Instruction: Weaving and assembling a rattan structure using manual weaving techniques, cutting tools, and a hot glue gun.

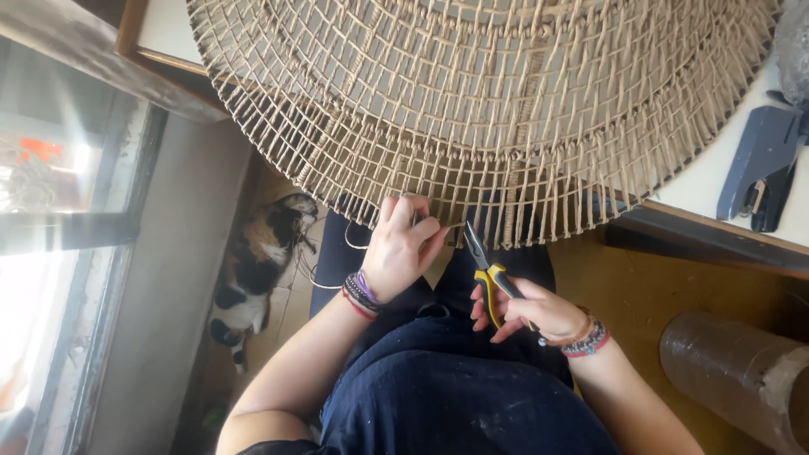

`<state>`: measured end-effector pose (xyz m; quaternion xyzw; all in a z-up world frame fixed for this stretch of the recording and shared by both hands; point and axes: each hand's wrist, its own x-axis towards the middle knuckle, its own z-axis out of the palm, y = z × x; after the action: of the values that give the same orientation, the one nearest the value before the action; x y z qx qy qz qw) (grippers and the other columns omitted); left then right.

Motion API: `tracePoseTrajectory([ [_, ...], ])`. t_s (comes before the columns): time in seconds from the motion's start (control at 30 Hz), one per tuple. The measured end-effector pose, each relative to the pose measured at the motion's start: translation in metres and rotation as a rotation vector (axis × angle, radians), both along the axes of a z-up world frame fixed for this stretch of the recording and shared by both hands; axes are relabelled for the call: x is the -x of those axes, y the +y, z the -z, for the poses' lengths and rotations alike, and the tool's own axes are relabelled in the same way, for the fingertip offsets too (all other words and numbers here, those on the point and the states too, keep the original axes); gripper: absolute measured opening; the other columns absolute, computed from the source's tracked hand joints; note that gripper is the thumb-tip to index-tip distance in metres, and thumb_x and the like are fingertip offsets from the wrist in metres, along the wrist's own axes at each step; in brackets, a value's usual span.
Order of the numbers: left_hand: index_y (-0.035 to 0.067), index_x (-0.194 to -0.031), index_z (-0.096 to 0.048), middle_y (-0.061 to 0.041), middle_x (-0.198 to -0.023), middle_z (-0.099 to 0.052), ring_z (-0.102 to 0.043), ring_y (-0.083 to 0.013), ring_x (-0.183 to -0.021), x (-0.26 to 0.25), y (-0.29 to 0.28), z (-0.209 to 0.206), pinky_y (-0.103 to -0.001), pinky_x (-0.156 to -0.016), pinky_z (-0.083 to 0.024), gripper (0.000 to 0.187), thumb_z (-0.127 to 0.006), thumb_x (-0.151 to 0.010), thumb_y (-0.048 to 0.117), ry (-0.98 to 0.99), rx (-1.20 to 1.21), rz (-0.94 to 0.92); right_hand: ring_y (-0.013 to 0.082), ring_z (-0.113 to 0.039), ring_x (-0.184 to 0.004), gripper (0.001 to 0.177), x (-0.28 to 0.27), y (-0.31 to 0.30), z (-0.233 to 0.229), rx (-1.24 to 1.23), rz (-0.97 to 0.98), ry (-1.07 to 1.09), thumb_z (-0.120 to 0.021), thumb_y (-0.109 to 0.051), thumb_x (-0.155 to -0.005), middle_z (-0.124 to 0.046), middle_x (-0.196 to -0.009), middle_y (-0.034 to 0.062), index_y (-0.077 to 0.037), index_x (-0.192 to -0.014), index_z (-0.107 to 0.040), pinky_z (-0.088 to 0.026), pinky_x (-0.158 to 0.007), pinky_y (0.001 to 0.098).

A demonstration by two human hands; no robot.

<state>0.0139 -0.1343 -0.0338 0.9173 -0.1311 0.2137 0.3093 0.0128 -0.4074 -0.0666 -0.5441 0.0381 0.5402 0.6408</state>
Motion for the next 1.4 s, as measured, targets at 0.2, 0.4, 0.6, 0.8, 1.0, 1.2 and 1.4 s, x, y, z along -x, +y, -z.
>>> tracePoseTrajectory([
  [0.2, 0.013, -0.07, -0.055, -0.004, -0.096, -0.049, -0.054, -0.026, -0.092, -0.004, 0.005, 0.006, -0.034, -0.079, -0.054, 0.029, -0.07, -0.094, 0.019, -0.026, 0.014, 0.053, 0.0424, -0.076, -0.102, 0.06, -0.012, 0.004, -0.002, -0.067, -0.05, 0.027, -0.049, 0.001, -0.07, -0.073, -0.112, 0.0311, 0.011, -0.128, -0.058, -0.068, -0.07, 0.0584],
  [0.4, 0.017, -0.098, -0.063, -0.005, -0.102, -0.053, -0.057, -0.022, -0.087, -0.011, 0.004, 0.034, -0.034, -0.078, -0.056, 0.027, -0.071, -0.095, 0.042, -0.159, -0.122, 0.015, 0.0196, -0.074, -0.059, 0.021, -0.017, 0.03, -0.004, 0.324, -0.224, -0.51, -0.052, -0.001, -0.075, -0.07, -0.067, 0.0053, -0.005, -0.086, -0.069, -0.062, -0.047, 0.0344],
  [0.6, 0.005, -0.125, -0.057, -0.015, -0.115, -0.054, -0.065, -0.0309, -0.098, -0.001, 0.006, 0.054, -0.04, -0.086, -0.058, 0.072, -0.061, -0.09, 0.067, -0.17, 0.075, -0.031, 0.0201, -0.075, -0.077, 0.067, 0.036, -0.104, 0.077, 1.431, -0.407, -1.393, -0.06, -0.048, -0.08, -0.072, -0.094, -0.0019, -0.02, -0.14, -0.054, -0.061, -0.067, 0.0374],
  [0.8, 0.012, -0.122, -0.07, -0.008, -0.116, -0.057, -0.055, -0.0248, -0.097, 0.007, -0.033, -0.019, -0.037, -0.087, -0.048, 0.033, -0.073, -0.091, 0.02, -0.001, 0.105, 0.011, 0.0195, -0.059, -0.044, 0.024, 0.037, -0.049, -0.02, 0.965, -0.234, -1.356, -0.065, -0.006, -0.082, -0.067, -0.075, 0.0048, -0.005, -0.105, -0.057, -0.049, -0.042, 0.0295],
  [1.0, 0.005, -0.091, -0.072, -0.011, -0.111, -0.052, -0.056, -0.0265, -0.101, -0.001, -0.047, -0.021, -0.034, -0.086, -0.051, 0.011, -0.079, -0.082, 0.007, 0.13, 0.321, 0.083, 0.0148, -0.073, -0.067, 0.04, 0.005, -0.048, -0.033, 0.329, -0.137, -0.512, -0.05, 0.005, -0.075, -0.076, -0.083, 0.0061, -0.005, -0.11, -0.069, -0.053, -0.045, 0.0253],
  [1.2, 0.015, -0.088, -0.07, -0.006, -0.105, -0.054, -0.059, -0.0299, -0.079, -0.002, -0.054, -0.009, -0.04, -0.073, -0.053, 0.018, -0.072, -0.096, 0.031, 0.156, 0.306, 0.021, 0.0215, -0.079, -0.071, 0.026, -0.009, -0.05, -0.04, 0.281, -0.192, -0.574, -0.051, 0.005, -0.075, -0.072, -0.072, 0.0066, -0.005, -0.086, -0.072, -0.069, -0.054, 0.0363],
  [1.4, 0.011, -0.078, -0.066, -0.006, -0.108, -0.052, -0.066, -0.0254, -0.077, 0.001, -0.05, 0.018, -0.034, -0.07, -0.058, 0.018, -0.076, -0.09, 0.02, 0.074, 0.264, -0.115, 0.0315, -0.078, -0.091, 0.04, -0.01, -0.049, -0.008, 0.057, -0.098, -0.179, -0.049, 0.004, -0.073, -0.073, -0.1, 0.0237, 0.009, -0.111, -0.061, -0.07, -0.062, 0.0467],
])
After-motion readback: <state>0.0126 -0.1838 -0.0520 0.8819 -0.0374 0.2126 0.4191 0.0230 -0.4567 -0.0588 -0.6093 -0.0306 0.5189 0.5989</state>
